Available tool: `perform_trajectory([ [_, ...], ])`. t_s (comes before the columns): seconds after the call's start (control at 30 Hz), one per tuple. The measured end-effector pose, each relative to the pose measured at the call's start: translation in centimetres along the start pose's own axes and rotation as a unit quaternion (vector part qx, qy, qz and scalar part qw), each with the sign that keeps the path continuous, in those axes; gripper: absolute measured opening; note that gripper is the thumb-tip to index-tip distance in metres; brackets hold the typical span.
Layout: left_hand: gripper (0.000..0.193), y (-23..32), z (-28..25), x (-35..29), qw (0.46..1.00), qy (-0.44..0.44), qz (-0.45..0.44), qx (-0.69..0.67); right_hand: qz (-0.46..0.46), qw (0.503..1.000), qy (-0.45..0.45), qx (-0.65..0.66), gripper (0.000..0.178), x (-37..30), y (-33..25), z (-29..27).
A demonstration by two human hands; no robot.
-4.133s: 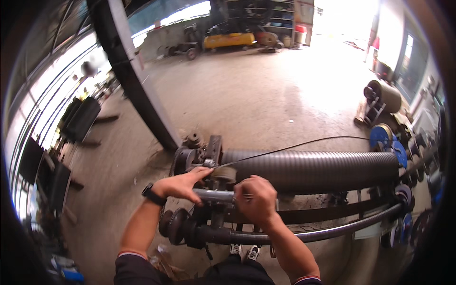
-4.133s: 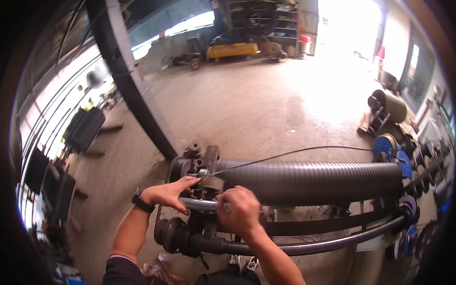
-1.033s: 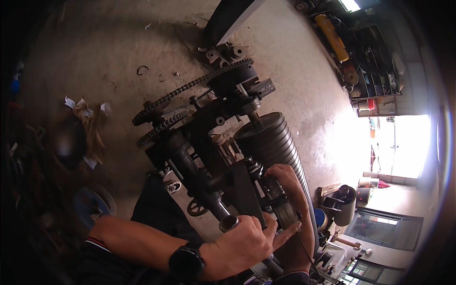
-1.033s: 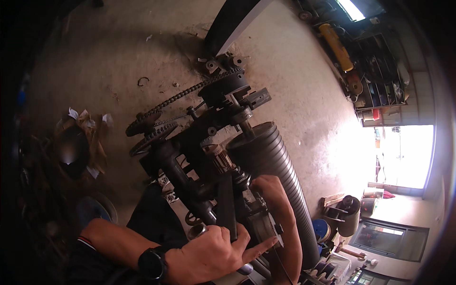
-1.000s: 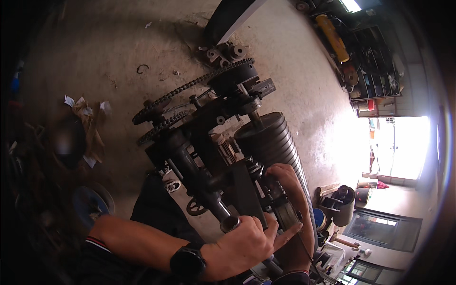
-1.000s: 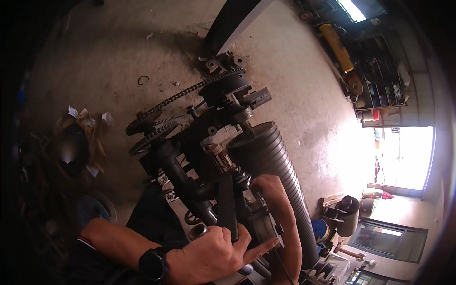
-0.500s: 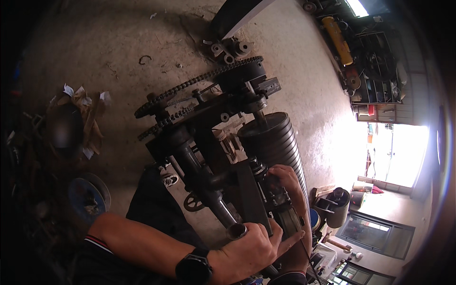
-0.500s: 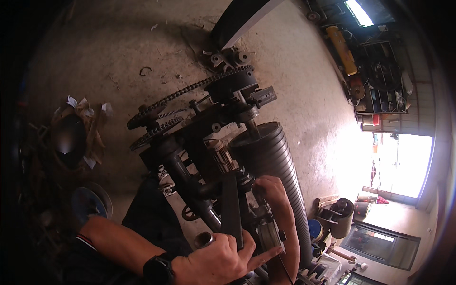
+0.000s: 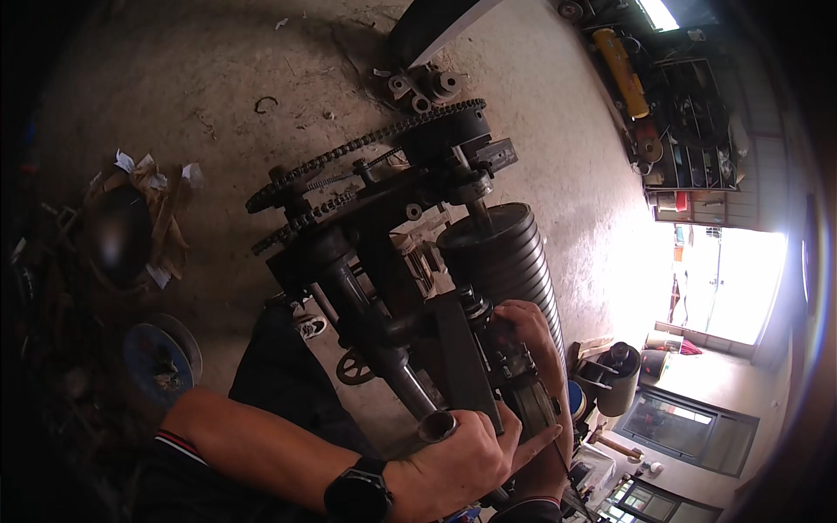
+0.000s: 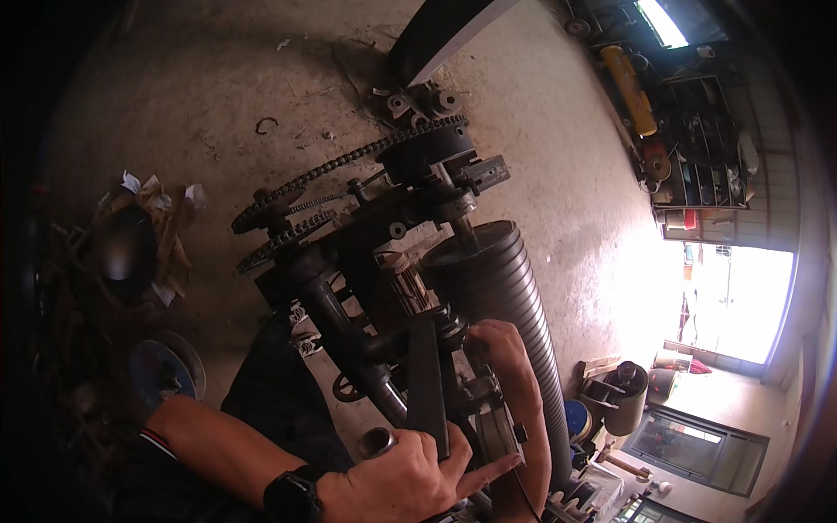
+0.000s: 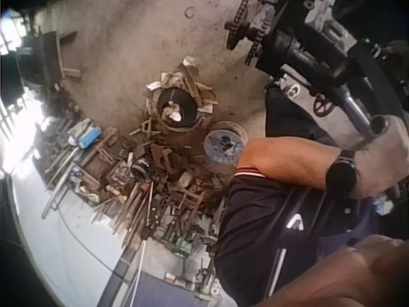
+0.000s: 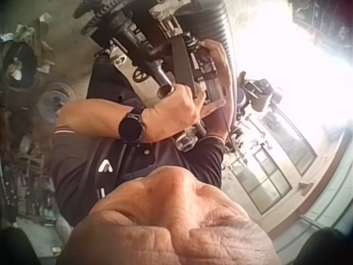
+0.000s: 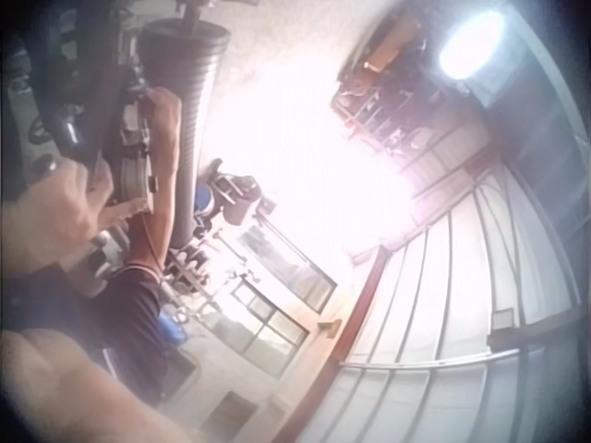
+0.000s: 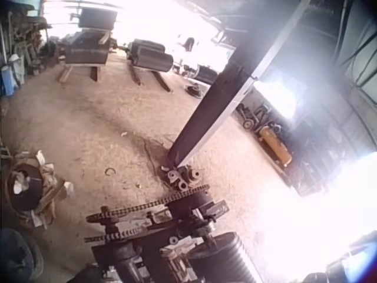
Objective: The person uses a wrench to tighten a bolt on a large rotating cylindrical machine. They then use pliers to adjust a chain or belt on the machine's drive system.
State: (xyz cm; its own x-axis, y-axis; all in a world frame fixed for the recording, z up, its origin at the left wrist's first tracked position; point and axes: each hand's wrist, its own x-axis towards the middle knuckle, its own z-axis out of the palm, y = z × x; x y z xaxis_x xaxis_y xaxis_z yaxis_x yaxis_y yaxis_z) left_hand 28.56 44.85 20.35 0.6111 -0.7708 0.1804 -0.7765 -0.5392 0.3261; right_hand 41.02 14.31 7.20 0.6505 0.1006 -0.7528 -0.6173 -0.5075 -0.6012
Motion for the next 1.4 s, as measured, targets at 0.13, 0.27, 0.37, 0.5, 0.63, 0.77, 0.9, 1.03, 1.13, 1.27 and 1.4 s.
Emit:
perform_trajectory([
  [0.13,0.061,0.2,0.6,-0.2,1.0,-0.009,-0.014,0.003,-0.014,0.999,0.01,-0.027,0.027,-0.1,-2.0,2.2],
  [0.27,0.061,0.0,0.1,-0.1,0.999,-0.034,-0.006,-0.006,-0.002,0.999,0.017,-0.043,0.028,-0.3,-2.0,2.1],
  [0.37,0.062,0.2,0.4,0.3,1.0,-0.015,-0.001,-0.006,-0.003,0.998,0.046,-0.046,0.026,-1.1,-1.3,1.0],
  [0.5,0.063,0.1,0.6,0.4,1.0,-0.018,-0.008,-0.004,0.041,0.998,0.038,-0.007,0.023,-0.5,-1.4,1.4],
  [0.63,0.064,0.0,0.8,0.6,1.0,-0.015,-0.008,-0.005,0.046,0.998,0.036,-0.009,0.023,-0.3,-1.4,1.4],
  [0.77,0.065,0.0,0.9,0.8,1.0,-0.012,-0.009,-0.008,-0.109,0.978,-0.003,-0.178,0.026,0.3,-0.5,0.5],
  [0.9,0.066,0.0,1.1,0.6,1.0,-0.01,-0.009,-0.009,-0.084,0.977,-0.029,-0.193,0.028,0.7,-0.8,-0.2],
  [1.03,0.067,0.2,1.3,0.6,1.0,-0.008,-0.003,-0.012,0.018,0.991,0.001,-0.135,0.029,0.4,-0.8,0.3],
  [1.13,0.068,-0.2,1.7,1.1,1.0,-0.009,0.006,-0.004,0.032,0.997,-0.005,-0.075,0.036,1.3,0.1,0.4],
  [1.27,0.07,-0.4,2.8,2.6,1.0,0.001,0.021,-0.007,-0.012,0.989,0.125,-0.078,0.05,-0.9,0.4,1.7],
  [1.4,0.068,-1.0,3.4,5.2,1.0,0.004,0.02,0.003,-0.167,0.968,0.181,-0.051,0.043,-1.8,6.4,0.0],
])
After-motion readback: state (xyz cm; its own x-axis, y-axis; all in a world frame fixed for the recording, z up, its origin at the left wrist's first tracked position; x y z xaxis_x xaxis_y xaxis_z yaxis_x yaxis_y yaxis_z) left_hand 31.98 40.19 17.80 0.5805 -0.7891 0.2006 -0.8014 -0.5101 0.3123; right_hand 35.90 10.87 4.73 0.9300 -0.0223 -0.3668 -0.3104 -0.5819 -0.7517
